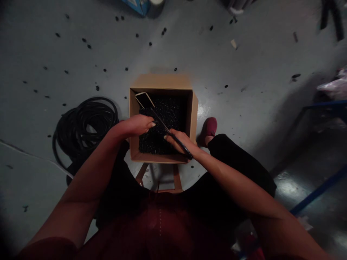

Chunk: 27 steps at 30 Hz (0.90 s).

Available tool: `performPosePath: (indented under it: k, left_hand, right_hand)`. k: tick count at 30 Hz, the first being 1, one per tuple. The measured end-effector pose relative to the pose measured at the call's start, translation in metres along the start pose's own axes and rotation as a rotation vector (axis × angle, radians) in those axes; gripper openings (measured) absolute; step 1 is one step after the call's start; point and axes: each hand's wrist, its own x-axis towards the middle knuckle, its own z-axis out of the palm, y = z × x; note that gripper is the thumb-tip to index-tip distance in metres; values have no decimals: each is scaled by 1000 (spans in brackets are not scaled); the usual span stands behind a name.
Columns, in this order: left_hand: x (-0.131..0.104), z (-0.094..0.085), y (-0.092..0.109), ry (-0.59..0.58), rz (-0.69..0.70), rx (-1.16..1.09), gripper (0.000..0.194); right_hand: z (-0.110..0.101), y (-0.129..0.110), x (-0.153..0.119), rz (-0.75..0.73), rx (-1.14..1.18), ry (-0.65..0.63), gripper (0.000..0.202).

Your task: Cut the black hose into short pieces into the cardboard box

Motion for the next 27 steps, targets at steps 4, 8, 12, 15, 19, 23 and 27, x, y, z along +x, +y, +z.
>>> performPosePath:
  k: [4, 8, 12, 15, 19, 23, 27]
  left_hand:
    - [1, 0, -1, 5, 5, -7, 34]
    - [1, 2, -5, 170, -13, -192, 36]
    - [-6, -6, -3, 411, -23, -455, 38]
    - [-14, -14, 2, 512, 66, -592, 42]
    - [-17, -18, 6, 543, 127, -708, 44]
    - [-8, -13, 7, 540, 103, -825, 48]
    - [2, -6, 10, 560, 48, -905, 58]
  right_hand:
    - [0, -2, -1, 59, 40, -27, 25]
    - [-2, -8, -1, 112, 164, -29, 28]
    - [-6, -15, 2, 117, 280, 28, 28]
    - [-11, -22, 5, 76, 333, 46, 30]
    - [-18, -32, 10, -42, 368, 136, 35]
    - [-28, -41, 19, -167, 380, 282, 38]
    - [-38, -48, 30, -233, 475, 377, 45]
